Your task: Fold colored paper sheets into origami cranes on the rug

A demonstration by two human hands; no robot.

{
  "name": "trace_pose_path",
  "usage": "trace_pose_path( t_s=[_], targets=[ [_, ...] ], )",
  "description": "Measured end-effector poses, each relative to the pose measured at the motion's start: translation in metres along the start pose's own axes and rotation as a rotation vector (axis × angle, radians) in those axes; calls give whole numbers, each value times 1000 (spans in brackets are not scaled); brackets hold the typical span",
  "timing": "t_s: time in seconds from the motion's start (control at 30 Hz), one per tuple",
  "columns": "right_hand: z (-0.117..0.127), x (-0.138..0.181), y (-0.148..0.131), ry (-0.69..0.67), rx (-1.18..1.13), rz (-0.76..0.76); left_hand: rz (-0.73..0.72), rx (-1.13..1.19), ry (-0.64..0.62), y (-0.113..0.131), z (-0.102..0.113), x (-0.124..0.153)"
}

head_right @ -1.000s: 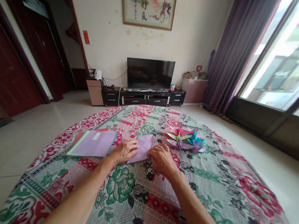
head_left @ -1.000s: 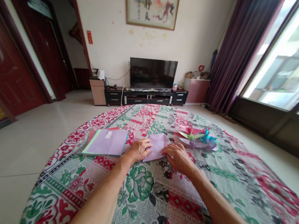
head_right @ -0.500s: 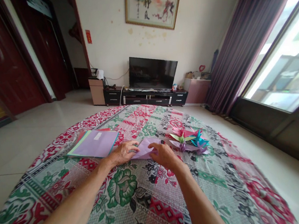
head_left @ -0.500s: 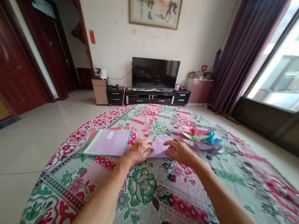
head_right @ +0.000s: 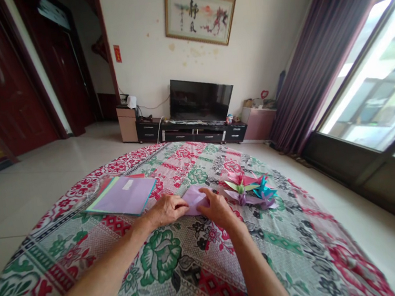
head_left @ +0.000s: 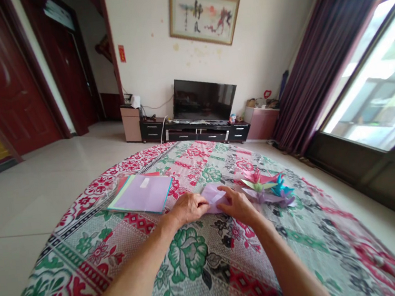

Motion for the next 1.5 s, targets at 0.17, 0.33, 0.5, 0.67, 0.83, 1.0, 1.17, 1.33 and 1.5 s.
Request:
trace_pose_path(
  t_s=[0.17,0.33,0.5,0.67,0.83,1.0,1.17,1.33,1.5],
  targets=[
    [3,1,7,27,-81,-4,-6,-133,-58,2,-5,-2],
    [1,2,12,66,-133,-51,16,-182,-45,-1,-8,-2],
    [-2,0,12,116,-111,-69,80,-173,-62,-3,-8,-4],
    [-4,-1,12,140,-104,-50,132,-224,-115,1,-10,-10],
    [-6,0,11,164,-54,-48,115,-257,-106,6,-10,-11],
    [-6,1,9,182,-18,-39,110,-252,-111,7,-11,-11],
    [-7,3,11,195,-32,-36,120,-278,-112,5,-13,-14],
    [-9,4,10,202,-21,-34,138,-307,-153,11,-12,-15],
    [-9,4,10,206,-8,-31,154,-318,-153,16,-10,-14]
  ],
)
Point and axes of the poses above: each hand's wrist, its own x-axis away from the middle knuckle, its own z-axis out of the back of the hand, y = z × x, the point moved 5 cm from there along -x, towards the middle knuckle, and after that the axes turned 4 degrees about x, right-handed, at the moved point
